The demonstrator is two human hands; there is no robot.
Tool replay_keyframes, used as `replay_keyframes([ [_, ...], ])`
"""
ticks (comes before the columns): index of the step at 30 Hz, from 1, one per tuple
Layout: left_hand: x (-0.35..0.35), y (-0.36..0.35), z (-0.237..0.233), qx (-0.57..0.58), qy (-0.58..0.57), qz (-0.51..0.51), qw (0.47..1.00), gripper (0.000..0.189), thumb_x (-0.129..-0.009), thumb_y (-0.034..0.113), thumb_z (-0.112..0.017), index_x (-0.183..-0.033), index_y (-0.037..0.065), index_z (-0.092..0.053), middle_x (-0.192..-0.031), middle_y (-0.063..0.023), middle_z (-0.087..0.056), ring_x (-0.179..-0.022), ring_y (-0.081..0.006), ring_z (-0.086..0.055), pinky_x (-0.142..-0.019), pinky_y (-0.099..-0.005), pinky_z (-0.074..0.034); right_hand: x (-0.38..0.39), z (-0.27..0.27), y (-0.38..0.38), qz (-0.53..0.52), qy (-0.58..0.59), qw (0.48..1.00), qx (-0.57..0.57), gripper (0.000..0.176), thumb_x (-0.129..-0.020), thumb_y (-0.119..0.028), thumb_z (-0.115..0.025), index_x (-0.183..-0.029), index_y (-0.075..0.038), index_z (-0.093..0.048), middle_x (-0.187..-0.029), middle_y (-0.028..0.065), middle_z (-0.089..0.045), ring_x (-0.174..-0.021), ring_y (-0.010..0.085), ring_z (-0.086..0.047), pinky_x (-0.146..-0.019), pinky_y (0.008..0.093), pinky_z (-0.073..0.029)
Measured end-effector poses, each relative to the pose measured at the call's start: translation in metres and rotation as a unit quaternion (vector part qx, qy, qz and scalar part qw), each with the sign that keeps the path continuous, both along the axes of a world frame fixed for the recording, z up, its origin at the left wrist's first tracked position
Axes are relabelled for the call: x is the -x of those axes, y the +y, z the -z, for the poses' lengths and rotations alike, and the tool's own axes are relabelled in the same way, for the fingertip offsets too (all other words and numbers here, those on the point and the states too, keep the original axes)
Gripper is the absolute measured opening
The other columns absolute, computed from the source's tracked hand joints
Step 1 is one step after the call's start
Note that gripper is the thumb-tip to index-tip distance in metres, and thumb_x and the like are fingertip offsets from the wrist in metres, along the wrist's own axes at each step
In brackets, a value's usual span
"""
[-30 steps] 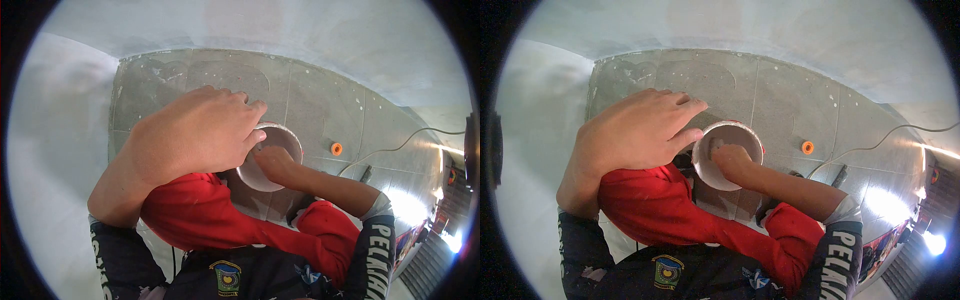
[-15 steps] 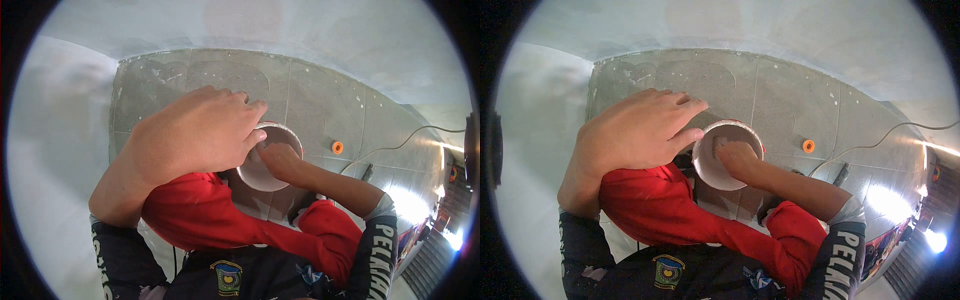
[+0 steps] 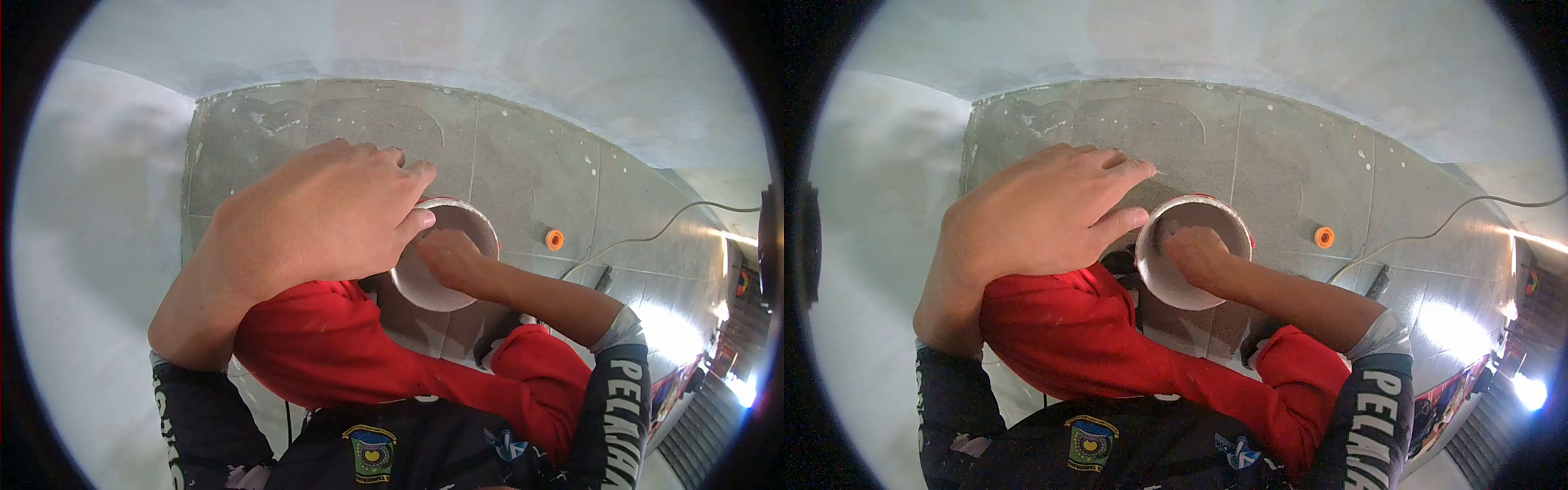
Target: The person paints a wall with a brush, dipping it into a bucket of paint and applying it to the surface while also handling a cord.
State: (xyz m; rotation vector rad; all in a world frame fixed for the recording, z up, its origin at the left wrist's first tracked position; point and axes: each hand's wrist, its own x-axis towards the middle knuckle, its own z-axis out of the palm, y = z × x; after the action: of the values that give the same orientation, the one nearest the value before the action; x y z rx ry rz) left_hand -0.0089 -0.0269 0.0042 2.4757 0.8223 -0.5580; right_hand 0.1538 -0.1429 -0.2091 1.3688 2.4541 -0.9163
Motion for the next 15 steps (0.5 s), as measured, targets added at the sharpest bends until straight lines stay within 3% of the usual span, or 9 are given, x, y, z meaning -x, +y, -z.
replay_keyframes([
  [13, -0.001, -0.002, 0.001, 0.001, 0.007, -0.002, 1.000, 0.046, -0.099, 0.031, -0.052, -0.131, -0.002, -0.054, -0.119, -0.0230, -0.064, -0.111, -0.0408, -0.060, -0.097, -0.0460, -0.047, -0.007, -0.019, 0.000, 0.075, 0.032, 0.996, 0.042, 0.021, -0.079, -0.002, -0.063, -0.099, 0.002, -0.062, -0.085, 0.0241, -0.069, -0.084, 0.0399, -0.070, -0.071, 0.0494, -0.057],
  [15, -0.002, -0.002, 0.001, -0.003, 0.005, 0.002, 1.000, 0.046, -0.099, 0.031, -0.052, -0.131, -0.002, -0.054, -0.119, -0.0227, -0.064, -0.111, -0.0409, -0.060, -0.098, -0.0461, -0.047, -0.010, -0.015, -0.002, 0.064, 0.044, 0.997, 0.020, 0.037, -0.078, 0.000, -0.058, -0.113, 0.004, -0.051, -0.073, 0.0225, -0.065, -0.070, 0.0413, -0.066, -0.062, 0.0524, -0.052],
])
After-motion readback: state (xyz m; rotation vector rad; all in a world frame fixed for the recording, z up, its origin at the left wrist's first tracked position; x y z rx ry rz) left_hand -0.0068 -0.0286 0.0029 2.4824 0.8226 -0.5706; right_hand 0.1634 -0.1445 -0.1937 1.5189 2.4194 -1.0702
